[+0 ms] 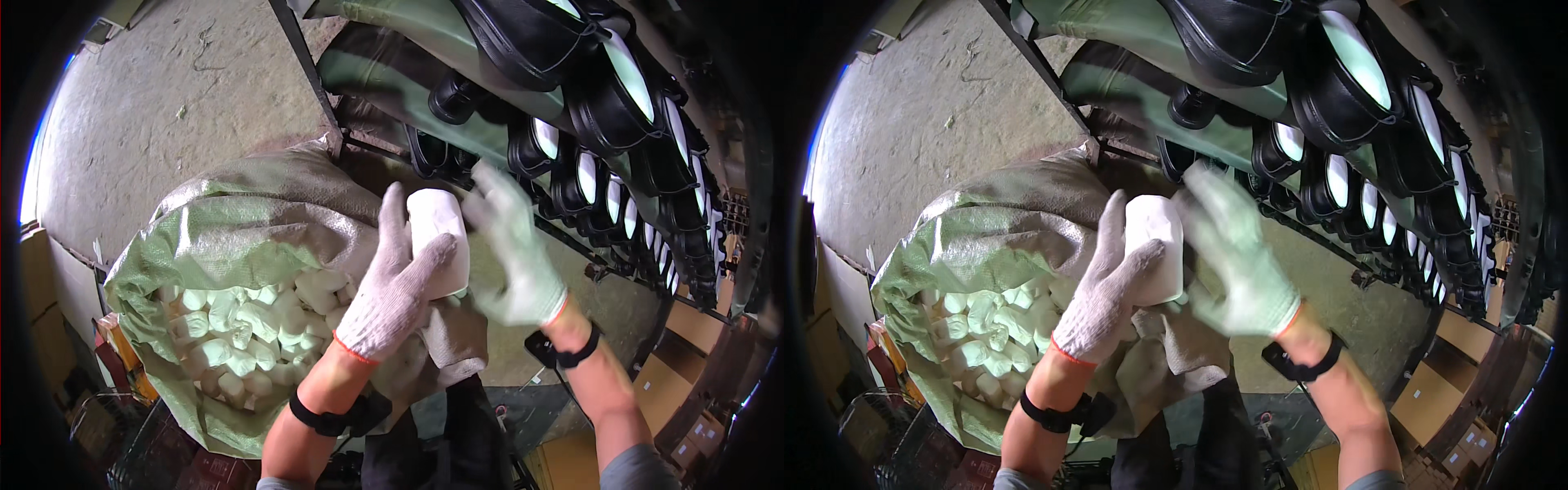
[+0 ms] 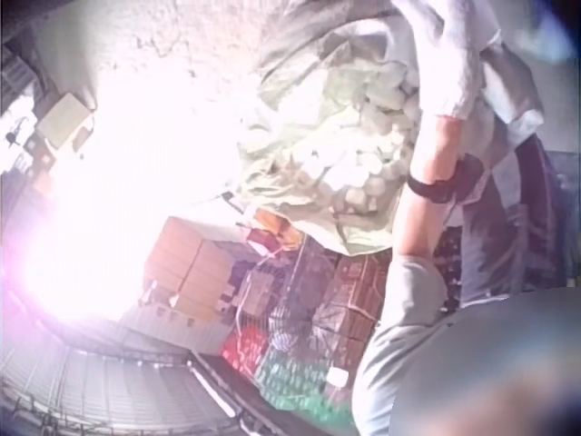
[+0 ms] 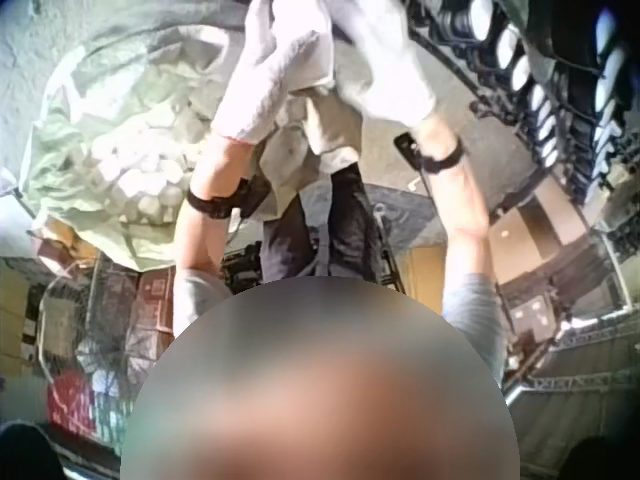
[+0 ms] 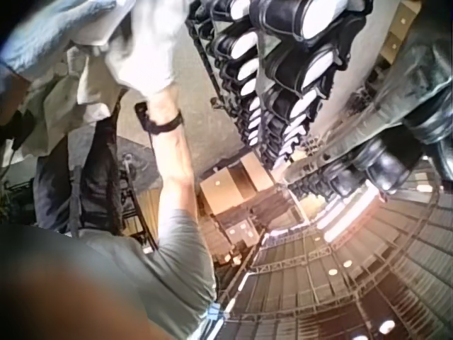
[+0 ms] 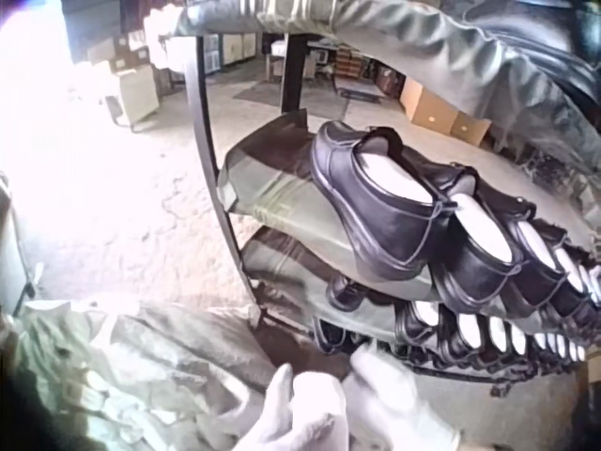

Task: Stuffing finished black shoes with white paper or foam material to maintain their shape.

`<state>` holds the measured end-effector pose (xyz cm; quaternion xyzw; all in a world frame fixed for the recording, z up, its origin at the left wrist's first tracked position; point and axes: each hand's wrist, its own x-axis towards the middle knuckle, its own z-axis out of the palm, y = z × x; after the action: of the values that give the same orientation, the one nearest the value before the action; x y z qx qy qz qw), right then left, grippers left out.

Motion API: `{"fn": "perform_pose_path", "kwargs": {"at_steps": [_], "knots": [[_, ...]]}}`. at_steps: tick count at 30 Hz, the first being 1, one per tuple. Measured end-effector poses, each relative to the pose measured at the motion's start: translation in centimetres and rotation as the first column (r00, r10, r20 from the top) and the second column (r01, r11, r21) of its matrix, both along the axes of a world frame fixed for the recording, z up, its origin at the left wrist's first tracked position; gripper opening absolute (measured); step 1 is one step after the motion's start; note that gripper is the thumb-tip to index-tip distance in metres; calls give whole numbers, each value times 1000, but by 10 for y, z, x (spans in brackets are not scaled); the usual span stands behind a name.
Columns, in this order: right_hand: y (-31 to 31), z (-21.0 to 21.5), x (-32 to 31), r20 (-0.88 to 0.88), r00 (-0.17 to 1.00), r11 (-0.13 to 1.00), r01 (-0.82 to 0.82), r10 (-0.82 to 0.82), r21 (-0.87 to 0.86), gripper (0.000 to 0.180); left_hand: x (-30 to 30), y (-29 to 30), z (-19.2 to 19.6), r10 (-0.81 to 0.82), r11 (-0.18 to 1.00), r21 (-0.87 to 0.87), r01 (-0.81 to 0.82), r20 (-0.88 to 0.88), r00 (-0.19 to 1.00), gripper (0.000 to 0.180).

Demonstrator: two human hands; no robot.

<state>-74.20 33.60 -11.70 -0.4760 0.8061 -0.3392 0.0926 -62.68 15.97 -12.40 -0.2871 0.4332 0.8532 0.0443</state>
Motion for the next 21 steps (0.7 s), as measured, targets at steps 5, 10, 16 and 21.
{"fn": "perform_pose_path", "kwargs": {"at_steps": [5, 10, 16, 21], "knots": [[1, -16, -4, 30, 993, 992, -109, 111, -67, 85, -32, -9, -38, -302, 940, -249, 234, -286, 909, 43], [10, -26, -28, -71, 997, 995, 34, -41, -91, 77, -88, -33, 0, -483, 846, -264, 463, -13, 876, 78], [-13, -33, -41, -48, 861, 862, 503, -506, -63, 79, -151, -18, -32, -482, 736, -511, 444, 64, 874, 86], [-27, -86, -94, 493, 581, 512, 811, -648, -283, 51, -177, -33, -81, -435, 99, -964, 247, 181, 882, 37]]}}
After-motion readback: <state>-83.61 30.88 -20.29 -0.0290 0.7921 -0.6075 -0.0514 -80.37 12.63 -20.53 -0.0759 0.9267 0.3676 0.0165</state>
